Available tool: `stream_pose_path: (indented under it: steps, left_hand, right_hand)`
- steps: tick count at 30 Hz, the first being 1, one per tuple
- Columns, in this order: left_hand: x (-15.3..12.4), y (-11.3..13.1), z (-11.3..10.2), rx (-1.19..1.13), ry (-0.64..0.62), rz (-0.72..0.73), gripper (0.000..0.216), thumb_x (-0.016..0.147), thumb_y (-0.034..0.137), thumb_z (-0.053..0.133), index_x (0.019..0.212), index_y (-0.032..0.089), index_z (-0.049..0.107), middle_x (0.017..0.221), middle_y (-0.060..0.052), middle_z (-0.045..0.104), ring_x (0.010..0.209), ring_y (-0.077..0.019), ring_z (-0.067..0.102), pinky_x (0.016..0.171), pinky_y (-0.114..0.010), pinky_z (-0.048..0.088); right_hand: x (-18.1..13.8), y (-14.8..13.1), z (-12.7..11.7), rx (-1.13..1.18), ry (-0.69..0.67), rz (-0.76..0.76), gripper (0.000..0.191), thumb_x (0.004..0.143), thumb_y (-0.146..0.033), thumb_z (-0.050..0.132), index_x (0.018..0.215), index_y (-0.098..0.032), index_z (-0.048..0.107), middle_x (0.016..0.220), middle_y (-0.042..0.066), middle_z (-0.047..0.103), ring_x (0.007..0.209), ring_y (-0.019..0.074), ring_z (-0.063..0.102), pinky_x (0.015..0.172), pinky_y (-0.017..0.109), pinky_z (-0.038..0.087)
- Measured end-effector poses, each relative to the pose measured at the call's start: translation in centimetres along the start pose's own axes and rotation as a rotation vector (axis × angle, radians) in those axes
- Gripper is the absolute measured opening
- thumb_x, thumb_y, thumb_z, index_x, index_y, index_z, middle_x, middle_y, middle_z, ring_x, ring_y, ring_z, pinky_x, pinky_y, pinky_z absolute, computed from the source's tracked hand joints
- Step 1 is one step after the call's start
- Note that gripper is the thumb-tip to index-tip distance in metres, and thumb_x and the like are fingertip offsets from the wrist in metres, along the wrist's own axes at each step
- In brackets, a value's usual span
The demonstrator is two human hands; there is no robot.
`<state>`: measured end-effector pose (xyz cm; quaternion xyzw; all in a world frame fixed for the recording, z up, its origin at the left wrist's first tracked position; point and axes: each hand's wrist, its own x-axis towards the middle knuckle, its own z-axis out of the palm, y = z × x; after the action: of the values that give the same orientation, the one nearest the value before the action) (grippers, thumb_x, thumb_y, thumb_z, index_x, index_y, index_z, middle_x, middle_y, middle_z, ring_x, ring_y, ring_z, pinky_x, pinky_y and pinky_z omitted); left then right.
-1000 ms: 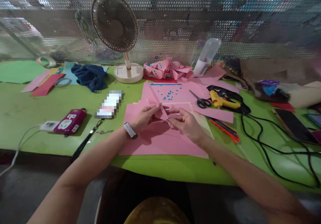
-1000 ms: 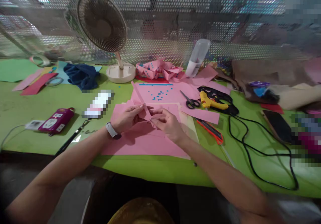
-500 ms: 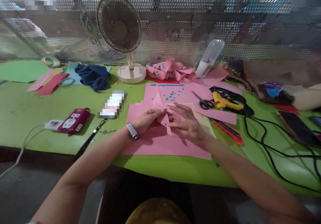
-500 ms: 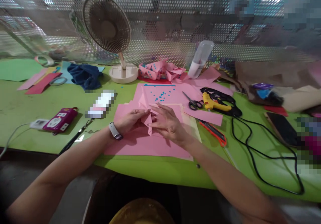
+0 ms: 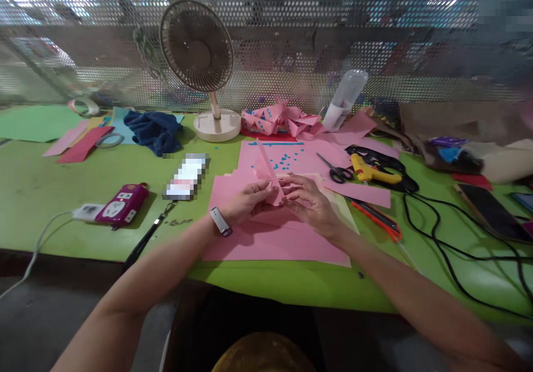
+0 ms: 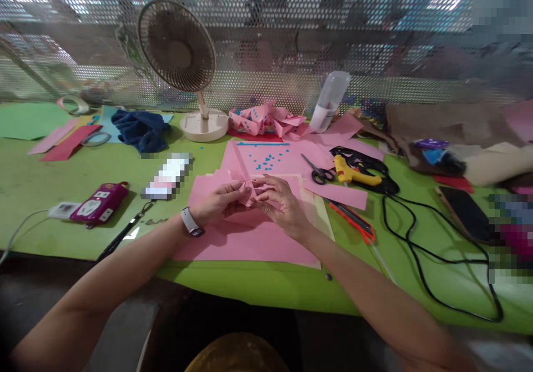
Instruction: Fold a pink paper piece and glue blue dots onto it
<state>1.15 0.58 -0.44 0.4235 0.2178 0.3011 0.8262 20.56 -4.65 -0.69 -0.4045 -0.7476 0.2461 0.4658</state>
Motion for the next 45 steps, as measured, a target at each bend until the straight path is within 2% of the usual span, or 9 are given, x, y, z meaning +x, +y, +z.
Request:
stream_pose_path:
  steps: [9, 15, 19, 22, 25, 30, 35, 41, 45]
  left_hand:
    - [-0.3, 0.3, 0.8, -0.062, 0.041, -0.025, 0.037, 0.085, 0.027, 0.070, 0.120, 0.019, 0.065, 0.076, 0.000, 0.064, 0.077, -0.0111, 0.067, 0.083, -0.026, 0.055]
    - [-0.2, 0.0, 1.1, -0.092, 0.042, 0.028, 0.032, 0.085, 0.025, 0.069, 0.117, 0.018, 0.066, 0.088, -0.002, 0.068, 0.087, -0.0136, 0.066, 0.096, -0.035, 0.050]
    - [-0.2, -0.1, 1.3, -0.080, 0.042, 0.026, 0.025, 0.082, 0.028, 0.073, 0.103, 0.015, 0.069, 0.099, -0.006, 0.070, 0.097, -0.0167, 0.065, 0.101, -0.037, 0.047]
    - [-0.2, -0.3, 1.3, -0.070, 0.013, 0.037, 0.020, 0.080, 0.030, 0.075, 0.090, 0.014, 0.068, 0.093, -0.005, 0.070, 0.099, -0.0179, 0.064, 0.103, -0.039, 0.045]
    - [-0.3, -0.5, 1.3, -0.056, 0.011, 0.043, 0.019, 0.077, 0.029, 0.077, 0.082, 0.014, 0.066, 0.087, -0.003, 0.068, 0.098, -0.0173, 0.064, 0.104, -0.041, 0.044]
    - [-0.2, -0.6, 1.4, 0.010, 0.016, 0.033, 0.030, 0.076, 0.032, 0.078, 0.098, 0.015, 0.069, 0.109, -0.007, 0.068, 0.110, -0.0212, 0.061, 0.105, -0.041, 0.042]
    - [-0.2, -0.7, 1.4, 0.029, 0.043, 0.038, 0.031, 0.073, 0.031, 0.080, 0.098, 0.014, 0.071, 0.105, -0.009, 0.070, 0.103, -0.0213, 0.064, 0.103, -0.041, 0.043]
    - [-0.1, -1.1, 1.2, 0.026, 0.143, 0.038, 0.024, 0.070, 0.028, 0.081, 0.089, 0.014, 0.073, 0.086, -0.005, 0.071, 0.084, -0.0149, 0.066, 0.095, -0.035, 0.047]
    - [0.0, -1.2, 1.2, 0.076, 0.136, 0.053, 0.024, 0.070, 0.026, 0.081, 0.088, 0.013, 0.073, 0.085, -0.005, 0.071, 0.083, -0.0139, 0.065, 0.091, -0.030, 0.047]
  right_hand:
    - [-0.1, 0.1, 0.2, 0.009, 0.072, 0.081, 0.013, 0.084, -0.040, 0.067, 0.082, -0.027, 0.069, 0.134, 0.004, 0.054, 0.135, 0.0234, 0.040, 0.113, 0.047, 0.033]
    - [0.1, 0.1, 0.4, 0.086, 0.086, 0.198, 0.019, 0.086, -0.043, 0.064, 0.082, -0.026, 0.070, 0.133, 0.004, 0.055, 0.134, 0.0224, 0.042, 0.114, 0.045, 0.030]
    - [0.1, -0.4, 0.6, 0.148, 0.112, 0.276, 0.023, 0.084, -0.045, 0.065, 0.080, -0.022, 0.069, 0.128, 0.008, 0.058, 0.128, 0.0233, 0.047, 0.110, 0.045, 0.036]
    - [0.1, -0.7, 0.7, 0.260, 0.145, 0.329, 0.027, 0.081, -0.047, 0.067, 0.079, -0.020, 0.068, 0.121, 0.009, 0.061, 0.119, 0.0230, 0.055, 0.099, 0.041, 0.047]
    - [0.1, -0.6, 0.7, 0.290, 0.158, 0.359, 0.030, 0.079, -0.049, 0.068, 0.076, -0.020, 0.067, 0.112, 0.009, 0.065, 0.111, 0.0224, 0.059, 0.094, 0.039, 0.049]
    - [0.0, -0.1, 0.7, 0.240, 0.141, 0.406, 0.033, 0.079, -0.052, 0.067, 0.080, -0.019, 0.066, 0.095, 0.007, 0.068, 0.097, 0.0215, 0.063, 0.086, 0.036, 0.050]
    - [0.0, 0.0, 0.9, 0.173, 0.147, 0.412, 0.034, 0.080, -0.053, 0.065, 0.083, -0.018, 0.066, 0.088, 0.006, 0.067, 0.084, 0.0190, 0.063, 0.077, 0.034, 0.051]
    - [0.0, 0.1, 0.9, 0.101, 0.144, 0.354, 0.028, 0.082, -0.048, 0.066, 0.083, -0.020, 0.068, 0.097, 0.008, 0.068, 0.096, 0.0206, 0.062, 0.086, 0.036, 0.050]
    - [0.0, 0.1, 0.9, 0.056, 0.157, 0.343, 0.029, 0.081, -0.048, 0.066, 0.074, -0.020, 0.066, 0.092, 0.008, 0.067, 0.091, 0.0206, 0.063, 0.083, 0.036, 0.051]
